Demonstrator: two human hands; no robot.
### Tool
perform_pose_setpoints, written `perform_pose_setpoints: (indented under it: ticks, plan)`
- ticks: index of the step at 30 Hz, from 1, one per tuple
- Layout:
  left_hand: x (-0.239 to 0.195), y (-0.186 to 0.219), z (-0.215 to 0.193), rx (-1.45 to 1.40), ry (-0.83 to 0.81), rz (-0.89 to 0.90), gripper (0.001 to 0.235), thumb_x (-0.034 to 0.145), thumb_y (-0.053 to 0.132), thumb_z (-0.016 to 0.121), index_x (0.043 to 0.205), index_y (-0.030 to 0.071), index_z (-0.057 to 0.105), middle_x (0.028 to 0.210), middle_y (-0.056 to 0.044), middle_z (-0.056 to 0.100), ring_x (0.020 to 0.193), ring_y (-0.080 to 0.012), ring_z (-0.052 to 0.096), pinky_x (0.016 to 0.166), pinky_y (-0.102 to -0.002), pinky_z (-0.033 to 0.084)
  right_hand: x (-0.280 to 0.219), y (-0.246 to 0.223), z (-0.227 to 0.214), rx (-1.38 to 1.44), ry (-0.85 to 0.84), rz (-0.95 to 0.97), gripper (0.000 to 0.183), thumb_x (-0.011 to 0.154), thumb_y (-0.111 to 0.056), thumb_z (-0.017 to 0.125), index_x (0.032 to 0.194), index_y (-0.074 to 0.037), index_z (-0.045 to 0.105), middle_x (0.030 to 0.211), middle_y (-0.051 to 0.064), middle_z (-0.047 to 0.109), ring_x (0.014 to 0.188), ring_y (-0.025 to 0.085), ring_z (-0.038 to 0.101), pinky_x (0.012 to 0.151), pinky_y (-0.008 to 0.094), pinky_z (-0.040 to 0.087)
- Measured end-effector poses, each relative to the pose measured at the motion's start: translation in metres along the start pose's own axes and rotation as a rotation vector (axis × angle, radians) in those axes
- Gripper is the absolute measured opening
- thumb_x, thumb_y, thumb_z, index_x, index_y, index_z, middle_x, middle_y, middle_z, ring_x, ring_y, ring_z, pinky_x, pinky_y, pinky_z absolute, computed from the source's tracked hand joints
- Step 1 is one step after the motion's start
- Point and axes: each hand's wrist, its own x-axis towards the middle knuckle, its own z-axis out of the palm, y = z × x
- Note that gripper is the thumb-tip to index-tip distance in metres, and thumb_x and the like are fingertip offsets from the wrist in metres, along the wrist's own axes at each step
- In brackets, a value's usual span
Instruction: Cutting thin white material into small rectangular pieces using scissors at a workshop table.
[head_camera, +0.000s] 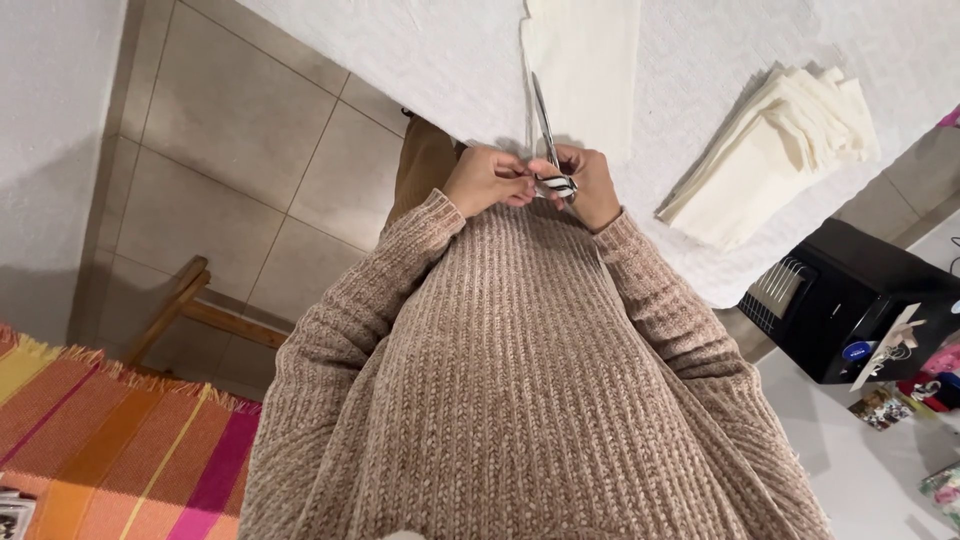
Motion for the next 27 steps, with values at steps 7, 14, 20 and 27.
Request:
perform_pose_setpoints:
  ticks: [7, 14, 20, 27]
  plan:
    - [-0.003, 0.006, 0.001, 0.015, -0.018, -0.014, 0.025, 0.086, -0.003, 0.075, 0.105, -0.014, 0.063, 0.093, -0.034, 0.071, 0.08, -0.0383, 0.075, 0.071, -0.042, 0.067, 0.016, 0.004, 0.0, -0.024, 0.006, -0.047, 0.032, 0.091, -0.016, 0.08, 0.071, 0.0, 0.061, 0.048, 0.009, 0.052, 0.034, 0.01, 0.05, 0.03, 0.02, 0.04]
    - [-0.008, 0.022, 0.006, 0.031, -0.025, -0.026, 0.017, 0.085, -0.002, 0.074, 0.099, -0.01, 0.068, 0.091, -0.031, 0.072, 0.079, -0.0348, 0.076, 0.07, -0.038, 0.068, 0.027, -0.001, 0.001, -0.062, 0.025, -0.087, 0.032, 0.091, -0.015, 0.082, 0.071, -0.001, 0.061, 0.046, 0.01, 0.05, 0.033, 0.012, 0.049, 0.032, 0.019, 0.037]
    - [-0.013, 0.032, 0.006, 0.054, -0.047, -0.055, 0.021, 0.085, -0.003, 0.072, 0.103, -0.012, 0.066, 0.094, -0.034, 0.071, 0.081, -0.0359, 0.075, 0.073, -0.039, 0.067, 0.038, 0.0, -0.004, -0.111, 0.005, -0.072, 0.032, 0.092, -0.019, 0.081, 0.072, -0.002, 0.062, 0.046, 0.009, 0.052, 0.034, 0.011, 0.051, 0.035, 0.02, 0.038]
    - [-0.006, 0.022, 0.001, 0.05, -0.044, -0.053, 0.015, 0.083, -0.004, 0.074, 0.098, -0.009, 0.071, 0.089, -0.031, 0.072, 0.078, -0.0341, 0.076, 0.07, -0.037, 0.068, 0.048, 0.003, -0.001, -0.113, 0.011, -0.087, 0.033, 0.09, -0.017, 0.082, 0.07, -0.002, 0.06, 0.044, 0.009, 0.049, 0.033, 0.011, 0.049, 0.034, 0.019, 0.036]
